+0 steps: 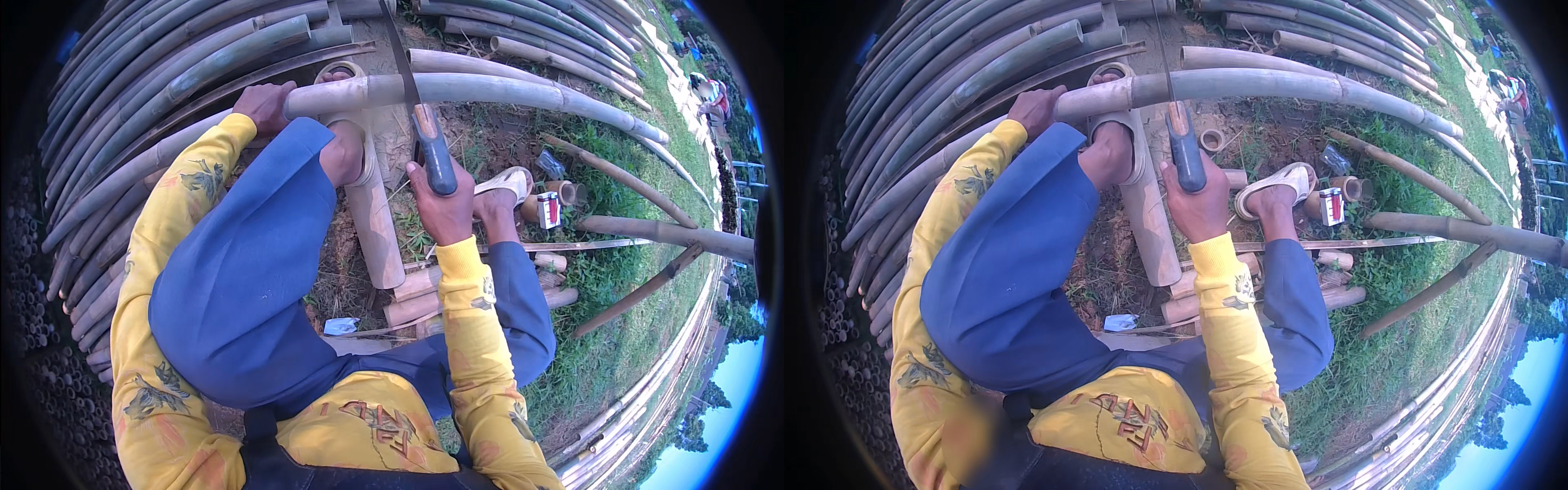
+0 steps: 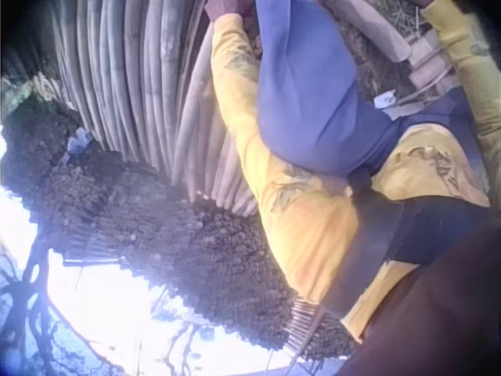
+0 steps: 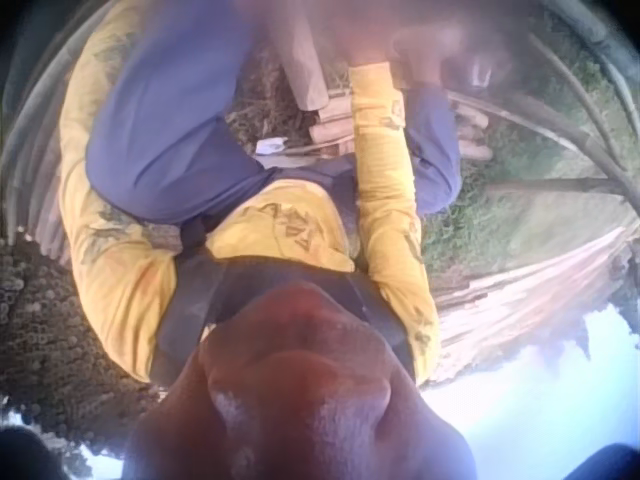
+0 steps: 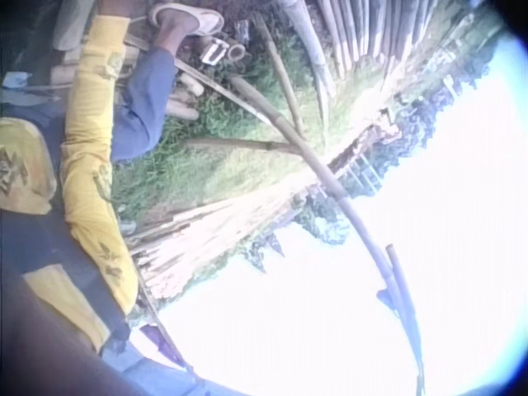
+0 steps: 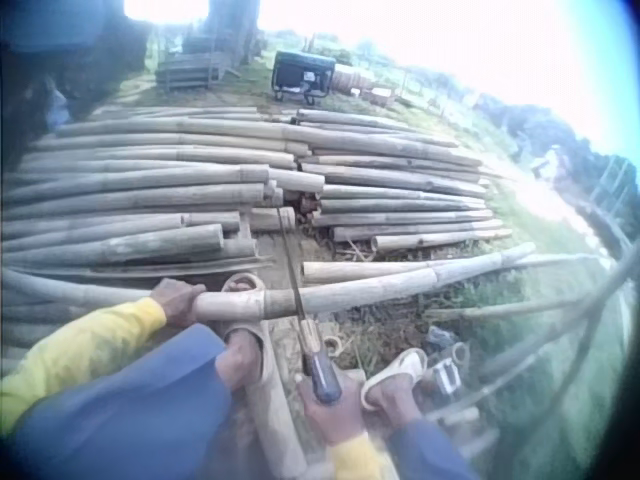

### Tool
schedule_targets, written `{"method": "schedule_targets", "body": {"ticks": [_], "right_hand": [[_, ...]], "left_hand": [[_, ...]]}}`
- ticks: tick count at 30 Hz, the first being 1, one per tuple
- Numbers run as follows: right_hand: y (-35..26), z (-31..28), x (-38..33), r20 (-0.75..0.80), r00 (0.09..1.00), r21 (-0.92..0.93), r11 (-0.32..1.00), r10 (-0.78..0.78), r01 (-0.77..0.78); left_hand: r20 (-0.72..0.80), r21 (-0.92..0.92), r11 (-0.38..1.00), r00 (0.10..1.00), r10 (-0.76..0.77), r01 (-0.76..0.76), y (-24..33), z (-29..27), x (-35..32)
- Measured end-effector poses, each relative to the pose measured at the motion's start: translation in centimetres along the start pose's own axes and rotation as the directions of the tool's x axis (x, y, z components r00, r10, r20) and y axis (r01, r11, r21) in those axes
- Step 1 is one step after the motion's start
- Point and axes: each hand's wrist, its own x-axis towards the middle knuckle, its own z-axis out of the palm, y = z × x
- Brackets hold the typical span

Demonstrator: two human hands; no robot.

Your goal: The person sits on the ground and uses a hand saw to cut long bamboo poles into shorter sections. They repeatedly position a pole, saw through it, and move the cut pieces aside.

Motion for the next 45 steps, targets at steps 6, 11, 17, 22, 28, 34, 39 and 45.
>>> {"method": "schedule_targets", "body": {"ticks": [6, 11, 17, 22, 28, 34, 39, 45], "right_hand": [[3.2, -2.7, -18.4, -0.024, 1.000, -0.135, 0.991, 0.006, -0.009], [-0.7, -0.5, -1.9, -0.026, 1.000, -0.023, 1.000, -0.009, 0.008], [4.6, 0.9, -6.3, -0.032, 1.000, -0.024, 1.000, -0.001, 0.000], [1.9, -1.7, -17.1, -0.046, 0.997, -0.220, 0.975, -0.055, 0.043], [-3.2, 0.6, 4.1, -0.094, 0.986, -0.076, 0.989, -0.137, 0.130], [4.2, -0.5, -11.0, -0.045, 0.999, -0.026, 0.999, -0.027, 0.026], [-0.2, -2.2, -14.1, -0.119, 0.991, -0.097, 0.994, -0.068, 0.057], [-2.6, 1.0, 4.9, -0.032, 0.991, -0.023, 0.992, -0.127, 0.126]], "left_hand": [[-0.144, -0.021, 0.997, 0.987, 0.070, -0.074, -2.3, 2.0, -1.0], [-0.134, 0.004, 0.995, 0.986, 0.102, -0.102, -0.9, 0.9, -1.3], [-0.061, -0.026, 0.997, 0.996, 0.066, -0.068, -0.8, 0.0, -1.7], [-0.106, -0.018, 0.999, 0.993, 0.046, -0.048, -1.7, 1.2, -1.4], [-0.173, 0.005, 0.999, 0.984, 0.054, -0.054, -1.4, 1.5, -0.5], [-0.173, 0.060, 0.998, 0.985, 0.018, -0.008, -3.7, 2.4, -1.2], [-0.120, 0.022, 0.995, 0.988, 0.101, -0.099, -1.7, 1.9, 0.0], [-0.109, 0.025, 0.998, 0.992, 0.058, -0.056, -1.8, 0.6, -0.8]]}}
